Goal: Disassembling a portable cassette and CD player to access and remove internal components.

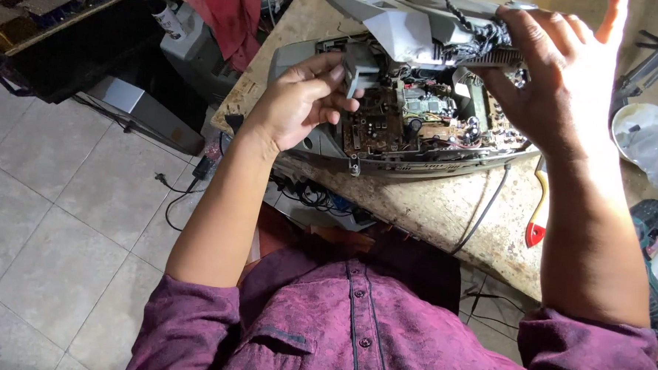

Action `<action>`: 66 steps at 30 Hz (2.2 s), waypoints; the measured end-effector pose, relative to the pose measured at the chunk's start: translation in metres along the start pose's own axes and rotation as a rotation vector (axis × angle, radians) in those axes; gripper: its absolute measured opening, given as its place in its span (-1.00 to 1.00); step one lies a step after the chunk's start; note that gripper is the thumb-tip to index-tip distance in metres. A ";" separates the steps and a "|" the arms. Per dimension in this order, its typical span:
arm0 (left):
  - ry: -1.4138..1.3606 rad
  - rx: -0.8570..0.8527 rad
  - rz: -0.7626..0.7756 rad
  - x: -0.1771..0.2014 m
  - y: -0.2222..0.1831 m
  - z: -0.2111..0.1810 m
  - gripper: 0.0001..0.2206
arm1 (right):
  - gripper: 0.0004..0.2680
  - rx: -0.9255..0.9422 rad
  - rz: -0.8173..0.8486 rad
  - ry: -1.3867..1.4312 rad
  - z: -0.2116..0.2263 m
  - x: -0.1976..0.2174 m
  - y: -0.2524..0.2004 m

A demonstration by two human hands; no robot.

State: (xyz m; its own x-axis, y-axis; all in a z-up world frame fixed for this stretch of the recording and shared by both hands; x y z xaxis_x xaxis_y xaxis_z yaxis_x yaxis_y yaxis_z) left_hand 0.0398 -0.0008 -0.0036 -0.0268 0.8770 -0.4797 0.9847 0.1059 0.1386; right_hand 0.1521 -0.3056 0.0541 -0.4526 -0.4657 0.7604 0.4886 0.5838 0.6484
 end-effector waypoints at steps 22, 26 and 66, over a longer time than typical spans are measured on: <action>0.392 -0.167 0.252 0.027 -0.018 0.004 -0.66 | -0.55 -0.143 0.074 -0.054 0.029 -0.035 -0.042; 0.597 -0.406 0.375 0.008 -0.025 -0.012 -0.78 | -0.51 -0.207 0.094 0.006 0.029 -0.041 -0.047; 1.197 -0.694 0.376 -0.011 -0.032 -0.015 -0.70 | -0.91 -0.511 0.089 0.766 0.147 -0.041 -0.030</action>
State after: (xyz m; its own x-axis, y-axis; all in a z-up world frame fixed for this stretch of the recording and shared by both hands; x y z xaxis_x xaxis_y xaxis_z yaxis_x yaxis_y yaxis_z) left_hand 0.0062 -0.0066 0.0103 -0.2585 0.7264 0.6368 0.6934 -0.3195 0.6458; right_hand 0.0460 -0.2059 -0.0017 0.1303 -0.8523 0.5065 0.8499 0.3591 0.3856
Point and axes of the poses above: each hand's wrist, its own y-axis towards the middle knuckle, its own x-axis out of the back of the hand, z = x × y, the point moved 4 cm from there along y, towards the middle knuckle, and after that the axes turned 15 degrees about -x, right-handed, at the moved point
